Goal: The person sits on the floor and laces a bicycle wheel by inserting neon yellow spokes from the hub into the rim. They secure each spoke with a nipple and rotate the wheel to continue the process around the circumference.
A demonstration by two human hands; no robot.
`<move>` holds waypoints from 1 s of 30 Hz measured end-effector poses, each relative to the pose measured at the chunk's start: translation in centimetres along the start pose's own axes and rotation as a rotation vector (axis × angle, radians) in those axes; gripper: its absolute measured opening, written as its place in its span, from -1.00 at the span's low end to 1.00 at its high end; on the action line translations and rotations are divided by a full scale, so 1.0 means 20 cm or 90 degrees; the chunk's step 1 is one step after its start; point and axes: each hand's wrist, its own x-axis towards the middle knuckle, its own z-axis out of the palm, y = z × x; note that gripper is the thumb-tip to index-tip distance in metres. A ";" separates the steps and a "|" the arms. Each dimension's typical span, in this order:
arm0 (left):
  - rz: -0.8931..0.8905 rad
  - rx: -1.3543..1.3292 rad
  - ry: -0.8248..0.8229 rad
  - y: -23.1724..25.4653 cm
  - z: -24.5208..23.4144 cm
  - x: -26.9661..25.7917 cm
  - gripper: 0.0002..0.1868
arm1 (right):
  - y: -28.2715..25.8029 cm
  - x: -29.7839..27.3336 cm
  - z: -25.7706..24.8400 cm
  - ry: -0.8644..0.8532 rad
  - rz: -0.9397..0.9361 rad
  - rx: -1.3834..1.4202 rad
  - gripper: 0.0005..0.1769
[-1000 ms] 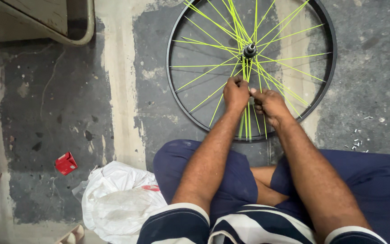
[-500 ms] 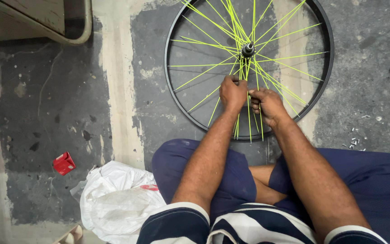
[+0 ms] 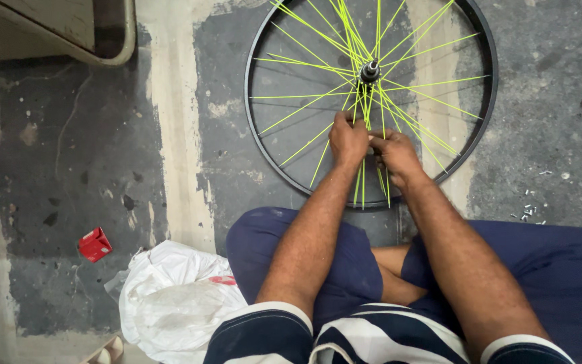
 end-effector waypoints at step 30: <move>-0.152 -0.314 -0.237 0.00 0.13 -0.17 -0.57 | 0.19 -0.45 -0.32 -0.050 -0.044 -0.379 -0.56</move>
